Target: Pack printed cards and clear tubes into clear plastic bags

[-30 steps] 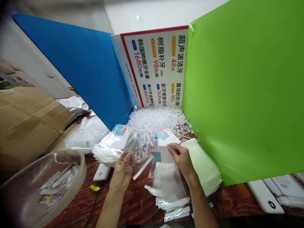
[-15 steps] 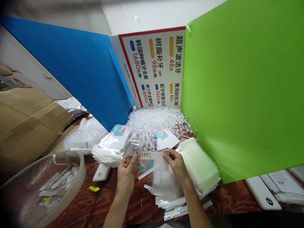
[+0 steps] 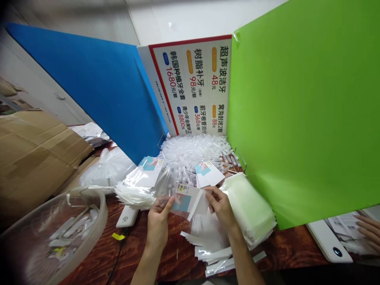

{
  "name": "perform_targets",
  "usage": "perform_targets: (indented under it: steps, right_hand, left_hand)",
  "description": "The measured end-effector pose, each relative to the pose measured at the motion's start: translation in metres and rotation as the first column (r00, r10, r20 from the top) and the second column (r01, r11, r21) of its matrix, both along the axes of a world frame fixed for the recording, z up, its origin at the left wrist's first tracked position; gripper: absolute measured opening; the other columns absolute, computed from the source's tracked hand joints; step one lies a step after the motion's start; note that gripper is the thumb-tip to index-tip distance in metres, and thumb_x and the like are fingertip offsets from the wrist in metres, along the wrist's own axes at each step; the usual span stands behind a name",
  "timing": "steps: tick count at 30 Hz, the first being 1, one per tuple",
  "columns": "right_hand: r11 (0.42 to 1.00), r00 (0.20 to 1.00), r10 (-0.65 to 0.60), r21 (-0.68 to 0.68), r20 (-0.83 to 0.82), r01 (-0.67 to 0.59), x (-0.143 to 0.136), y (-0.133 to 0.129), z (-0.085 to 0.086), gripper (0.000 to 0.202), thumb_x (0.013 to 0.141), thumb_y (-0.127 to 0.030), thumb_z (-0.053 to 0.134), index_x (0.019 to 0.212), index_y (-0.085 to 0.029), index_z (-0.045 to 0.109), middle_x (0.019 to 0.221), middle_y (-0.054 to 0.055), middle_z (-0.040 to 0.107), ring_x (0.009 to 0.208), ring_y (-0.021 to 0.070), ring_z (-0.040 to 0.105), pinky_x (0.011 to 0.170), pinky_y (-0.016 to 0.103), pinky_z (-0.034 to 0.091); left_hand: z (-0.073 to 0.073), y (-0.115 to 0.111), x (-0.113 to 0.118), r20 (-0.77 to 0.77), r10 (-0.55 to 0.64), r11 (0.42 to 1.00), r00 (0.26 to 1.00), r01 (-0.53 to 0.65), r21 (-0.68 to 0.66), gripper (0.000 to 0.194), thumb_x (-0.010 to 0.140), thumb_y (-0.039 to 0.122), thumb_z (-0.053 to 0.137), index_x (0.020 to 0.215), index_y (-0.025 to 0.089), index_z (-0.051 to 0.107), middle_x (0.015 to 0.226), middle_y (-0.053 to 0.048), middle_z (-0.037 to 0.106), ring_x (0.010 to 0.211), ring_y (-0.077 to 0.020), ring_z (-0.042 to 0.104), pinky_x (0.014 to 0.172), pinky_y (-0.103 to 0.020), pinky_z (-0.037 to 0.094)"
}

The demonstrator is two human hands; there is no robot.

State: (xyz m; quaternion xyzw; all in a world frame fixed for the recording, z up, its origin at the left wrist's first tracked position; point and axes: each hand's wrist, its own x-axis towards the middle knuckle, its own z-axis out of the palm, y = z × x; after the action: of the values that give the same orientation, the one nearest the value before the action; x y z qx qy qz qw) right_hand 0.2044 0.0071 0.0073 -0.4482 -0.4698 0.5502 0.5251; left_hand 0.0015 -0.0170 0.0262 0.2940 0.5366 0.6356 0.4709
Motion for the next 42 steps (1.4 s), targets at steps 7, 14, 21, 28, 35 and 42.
perform_targets:
  steps: [7,14,21,28,35,42]
  right_hand:
    - [0.984,0.947,0.176,0.01,-0.27,-0.18,-0.041,-0.012,0.008,0.041,0.09,-0.039,0.063,0.128,-0.026,0.056,0.062,-0.006,0.054,0.052,0.0128,0.05,0.052,0.025,0.043]
    - [0.96,0.962,0.044,0.255,0.271,-0.116,-0.028,0.008,0.014,0.026,0.095,-0.03,0.054,0.118,-0.025,0.064,0.101,0.005,0.064,0.081,0.0183,0.059,0.072,0.031,0.049]
    - [0.963,0.213,-0.27,0.257,0.939,0.085,0.011,0.057,0.012,0.034,0.097,-0.031,0.052,0.121,-0.009,0.062,0.125,0.022,0.059,0.115,0.0371,0.049,0.095,0.05,0.038]
    - [0.974,0.02,-0.157,0.151,0.987,0.168,0.018,0.064,0.005,0.04,0.098,-0.041,0.053,0.118,-0.008,0.063,0.129,0.024,0.056,0.118,0.0373,0.046,0.093,0.047,0.033]
    - [0.906,0.081,-0.362,0.33,0.929,0.265,0.013,0.061,-0.003,0.031,0.092,-0.031,0.059,0.114,-0.01,0.063,0.119,0.021,0.064,0.114,0.0367,0.05,0.096,0.05,0.029]
    - [0.829,0.64,-0.556,0.414,0.53,0.377,0.016,0.044,0.002,0.027,0.094,-0.041,0.053,0.097,-0.019,0.068,0.088,0.008,0.073,0.072,0.0222,0.061,0.072,0.034,0.045]
  left_hand:
    - [0.011,-0.005,0.016,-0.064,-0.106,0.988,0.992,0.098,-0.121,0.054,0.066,0.042,0.086,0.107,0.013,0.07,0.104,-0.014,0.077,0.098,-0.0295,0.072,0.089,-0.039,0.055]
    - [0.058,0.026,-0.069,-0.498,0.07,0.997,0.865,-0.068,0.023,0.046,0.069,0.055,0.078,0.094,0.017,0.073,0.089,-0.006,0.077,0.083,-0.024,0.069,0.075,-0.033,0.053]
    - [0.067,0.107,-0.156,-0.99,-0.105,0.994,0.092,-0.014,-0.107,0.022,0.074,0.04,0.074,0.08,0.019,0.075,0.088,-0.01,0.071,0.081,-0.0267,0.064,0.071,-0.033,0.046]
    - [0.047,0.078,-0.095,-0.975,0.182,0.959,0.126,0.195,0.204,0.027,0.093,0.041,0.056,0.094,0.02,0.072,0.094,-0.01,0.069,0.092,-0.0265,0.064,0.086,-0.039,0.048]
    - [-0.055,-0.013,0.055,-0.892,-0.421,0.891,0.165,0.257,-0.373,0.051,0.072,0.038,0.08,0.113,0.014,0.063,0.114,-0.019,0.067,0.104,-0.0354,0.065,0.084,-0.042,0.05]
    - [-0.066,0.005,0.009,-0.75,-0.341,0.939,0.567,0.238,-0.248,0.005,0.078,0.018,0.062,0.081,0.022,0.061,0.086,-0.006,0.072,0.088,-0.0251,0.069,0.083,-0.036,0.049]
